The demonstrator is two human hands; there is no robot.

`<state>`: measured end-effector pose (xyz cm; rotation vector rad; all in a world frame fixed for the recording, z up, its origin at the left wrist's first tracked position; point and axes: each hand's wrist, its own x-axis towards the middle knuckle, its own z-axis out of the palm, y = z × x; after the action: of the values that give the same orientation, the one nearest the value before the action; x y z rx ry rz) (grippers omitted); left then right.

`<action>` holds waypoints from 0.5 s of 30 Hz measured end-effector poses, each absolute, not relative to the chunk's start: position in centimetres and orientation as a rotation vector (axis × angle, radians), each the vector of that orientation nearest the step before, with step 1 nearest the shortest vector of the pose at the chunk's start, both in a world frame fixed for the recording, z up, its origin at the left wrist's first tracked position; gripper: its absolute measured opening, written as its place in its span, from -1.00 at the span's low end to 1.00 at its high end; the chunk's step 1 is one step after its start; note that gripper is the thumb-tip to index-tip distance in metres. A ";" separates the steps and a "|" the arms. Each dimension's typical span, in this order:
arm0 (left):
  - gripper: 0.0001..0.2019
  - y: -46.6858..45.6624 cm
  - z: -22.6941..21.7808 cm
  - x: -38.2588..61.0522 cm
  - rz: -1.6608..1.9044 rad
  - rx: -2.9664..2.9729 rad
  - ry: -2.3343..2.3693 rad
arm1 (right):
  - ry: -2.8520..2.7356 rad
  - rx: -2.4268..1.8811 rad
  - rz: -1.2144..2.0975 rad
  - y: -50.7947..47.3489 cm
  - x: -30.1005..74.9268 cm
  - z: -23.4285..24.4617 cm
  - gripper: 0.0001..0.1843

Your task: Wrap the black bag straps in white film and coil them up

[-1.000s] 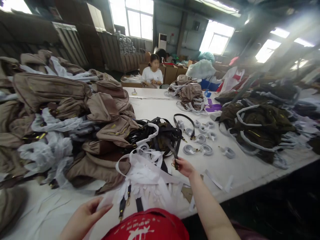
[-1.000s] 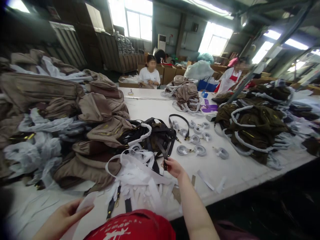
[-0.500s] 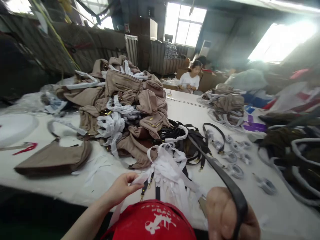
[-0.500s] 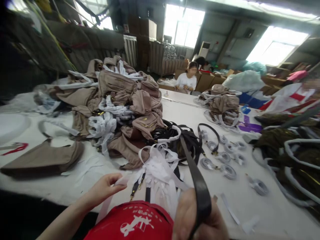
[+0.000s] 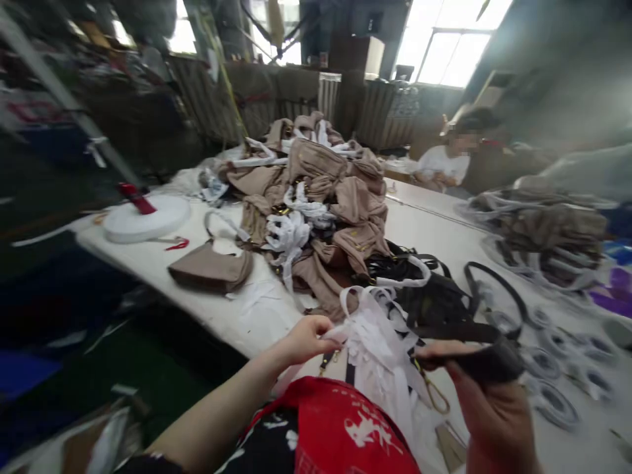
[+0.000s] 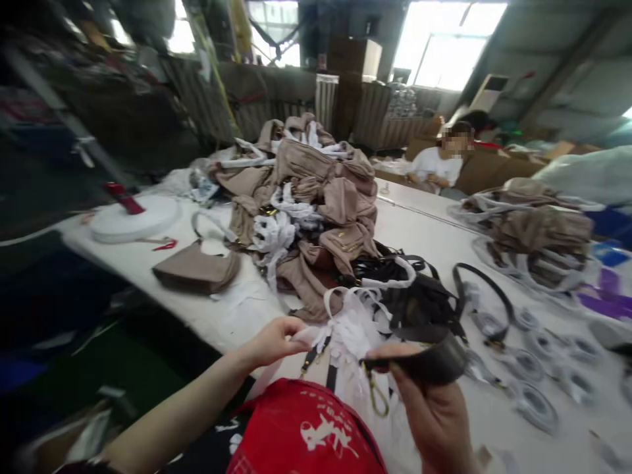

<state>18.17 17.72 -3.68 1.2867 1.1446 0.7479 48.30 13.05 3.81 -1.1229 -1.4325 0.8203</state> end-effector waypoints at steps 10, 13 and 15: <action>-0.58 17.3 -4.7 19.5 0.833 1.280 1.001 | -1.193 -1.165 0.984 16.6 45.3 0.1 -0.70; -0.63 17.1 -4.5 19.4 0.777 1.343 1.034 | -1.221 -1.193 0.986 16.5 44.7 0.3 -0.69; -0.67 17.1 -4.3 19.4 0.745 1.410 1.054 | -1.244 -1.215 0.968 16.6 44.3 0.2 -0.67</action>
<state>19.36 17.07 -4.28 1.4100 1.0538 0.7455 44.34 16.63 0.18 -1.2147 -1.2436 0.9684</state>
